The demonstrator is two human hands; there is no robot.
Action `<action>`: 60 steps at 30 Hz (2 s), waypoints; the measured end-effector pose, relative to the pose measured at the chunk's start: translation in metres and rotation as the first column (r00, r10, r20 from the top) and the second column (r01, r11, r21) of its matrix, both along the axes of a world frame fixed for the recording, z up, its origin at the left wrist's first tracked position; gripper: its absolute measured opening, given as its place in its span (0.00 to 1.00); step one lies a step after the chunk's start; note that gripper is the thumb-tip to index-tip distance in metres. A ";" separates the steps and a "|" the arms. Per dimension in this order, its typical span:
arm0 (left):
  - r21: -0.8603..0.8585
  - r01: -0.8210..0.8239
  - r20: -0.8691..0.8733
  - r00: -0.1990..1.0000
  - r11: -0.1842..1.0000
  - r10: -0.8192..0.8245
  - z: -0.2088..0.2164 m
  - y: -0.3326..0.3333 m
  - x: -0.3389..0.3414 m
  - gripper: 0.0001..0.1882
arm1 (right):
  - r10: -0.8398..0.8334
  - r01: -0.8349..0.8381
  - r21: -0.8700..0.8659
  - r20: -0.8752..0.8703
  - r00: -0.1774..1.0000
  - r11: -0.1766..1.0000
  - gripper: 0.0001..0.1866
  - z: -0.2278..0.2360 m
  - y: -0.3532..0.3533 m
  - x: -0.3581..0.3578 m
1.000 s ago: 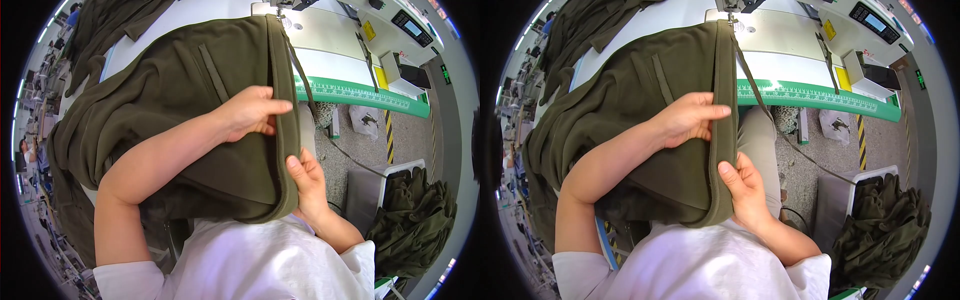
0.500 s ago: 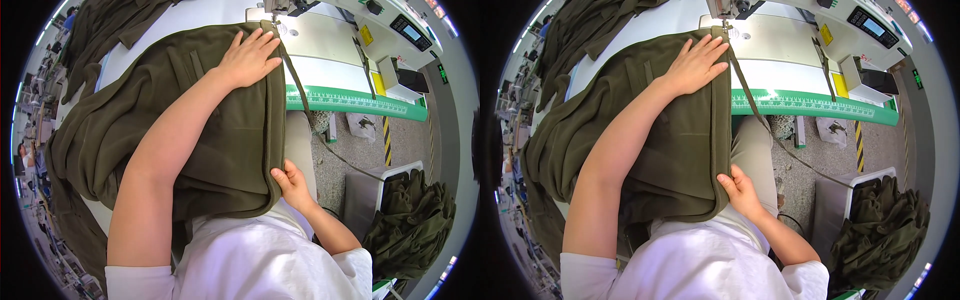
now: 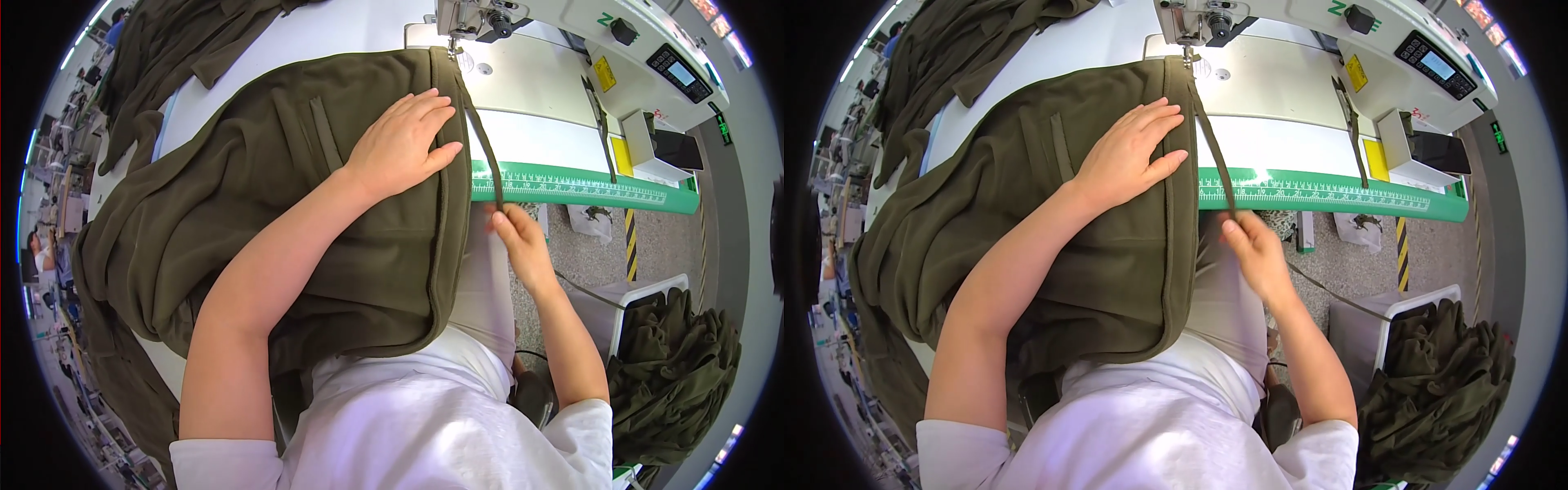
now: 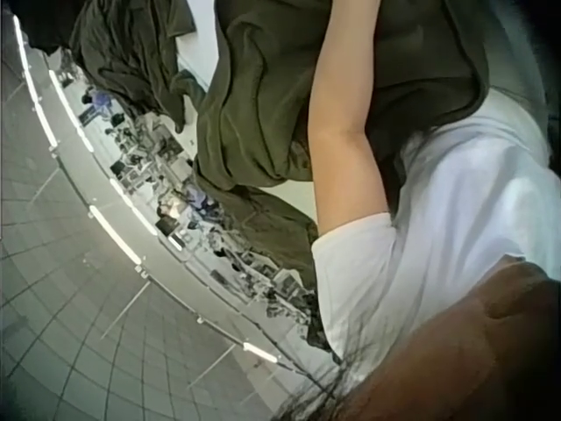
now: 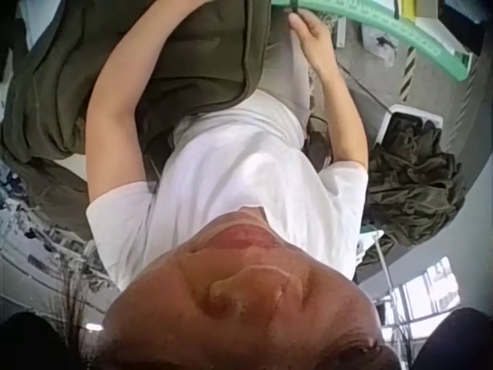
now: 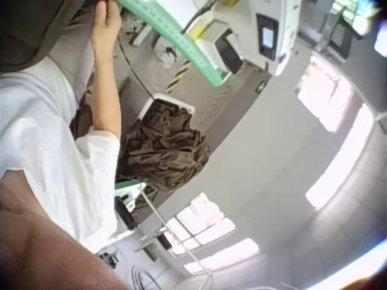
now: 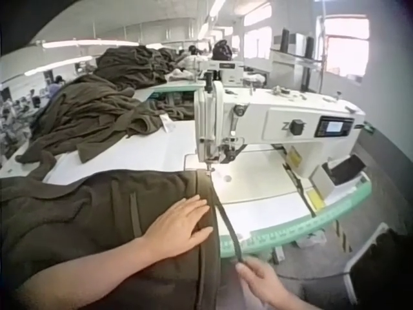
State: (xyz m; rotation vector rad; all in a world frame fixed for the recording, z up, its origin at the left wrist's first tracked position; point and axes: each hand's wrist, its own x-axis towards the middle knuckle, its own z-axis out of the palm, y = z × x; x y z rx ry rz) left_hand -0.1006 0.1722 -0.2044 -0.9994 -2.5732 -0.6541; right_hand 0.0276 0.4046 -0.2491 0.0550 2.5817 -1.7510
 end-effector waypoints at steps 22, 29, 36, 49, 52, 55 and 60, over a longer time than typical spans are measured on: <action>0.311 0.250 -0.266 0.949 0.917 -0.168 0.066 -0.038 0.050 0.09 | -0.046 -0.460 0.701 0.573 0.818 0.546 0.08 0.085 0.184 0.175; 0.260 0.382 -0.273 0.910 0.887 -0.312 0.060 -0.021 0.080 0.12 | 0.652 -0.662 -0.119 0.368 0.663 0.740 0.14 0.169 0.113 0.117; 0.265 0.392 -0.274 0.906 0.881 -0.322 0.056 -0.016 0.090 0.13 | 0.448 -0.040 0.740 -0.362 0.817 0.671 0.20 0.077 0.039 -0.005; 0.305 0.409 -0.118 0.913 0.860 -0.392 0.045 -0.012 0.090 0.11 | 0.505 0.082 0.612 -0.714 0.486 0.786 0.18 0.027 -0.016 -0.084; 0.318 0.420 -0.088 0.906 0.850 -0.415 0.033 -0.006 0.090 0.11 | 0.439 0.081 0.533 -0.764 0.473 0.842 0.14 0.024 -0.019 -0.084; 0.340 0.443 -0.052 0.890 0.830 -0.454 0.022 -0.001 0.090 0.11 | 0.415 0.125 0.511 -0.798 0.436 0.850 0.10 0.027 -0.019 -0.086; 0.366 0.431 0.046 0.877 0.825 -0.479 0.027 -0.010 0.049 0.12 | 0.496 0.020 0.547 -0.773 0.396 0.837 0.09 0.031 -0.017 -0.091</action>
